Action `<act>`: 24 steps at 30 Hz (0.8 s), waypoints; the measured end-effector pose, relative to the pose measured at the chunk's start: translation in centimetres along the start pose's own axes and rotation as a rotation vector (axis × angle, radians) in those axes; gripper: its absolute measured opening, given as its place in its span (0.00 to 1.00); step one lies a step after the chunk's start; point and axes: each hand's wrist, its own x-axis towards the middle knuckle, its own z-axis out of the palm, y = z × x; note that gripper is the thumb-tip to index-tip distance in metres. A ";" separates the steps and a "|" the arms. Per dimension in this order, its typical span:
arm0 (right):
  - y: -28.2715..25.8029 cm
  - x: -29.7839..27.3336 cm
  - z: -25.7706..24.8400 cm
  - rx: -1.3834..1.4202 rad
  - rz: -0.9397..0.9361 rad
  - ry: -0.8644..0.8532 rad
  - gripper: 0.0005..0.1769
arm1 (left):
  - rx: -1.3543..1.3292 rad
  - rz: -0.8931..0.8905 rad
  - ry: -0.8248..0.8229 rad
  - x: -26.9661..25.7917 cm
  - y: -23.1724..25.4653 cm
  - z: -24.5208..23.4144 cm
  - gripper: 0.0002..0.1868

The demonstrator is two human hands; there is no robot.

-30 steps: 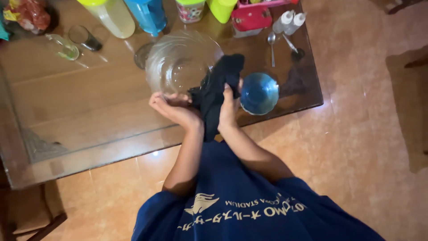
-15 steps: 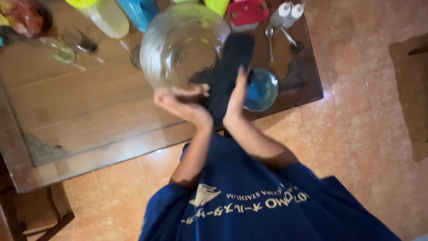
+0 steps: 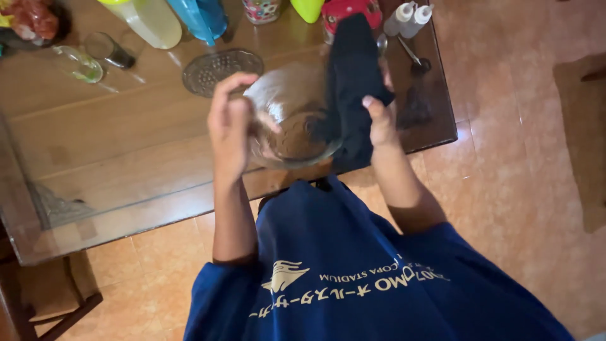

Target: Wiping a clear glass bowl with a black cloth.

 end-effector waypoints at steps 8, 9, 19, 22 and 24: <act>2.2 -4.6 5.6 0.266 0.084 0.548 0.31 | -0.245 0.467 0.460 -0.9 -4.4 7.1 0.21; 4.7 -6.7 5.5 0.450 0.107 0.600 0.32 | -0.463 0.621 0.453 -1.3 -4.6 8.8 0.20; -1.3 -2.4 -0.1 0.654 0.145 0.241 0.32 | -0.404 0.271 0.369 -2.0 -6.4 5.2 0.32; -4.9 -1.5 -0.1 0.091 -0.165 -0.060 0.38 | -0.206 0.128 0.125 -1.3 -3.2 4.0 0.30; -4.1 -0.5 -1.6 0.350 -0.016 0.095 0.33 | -0.170 0.112 0.095 -1.3 -5.9 3.8 0.28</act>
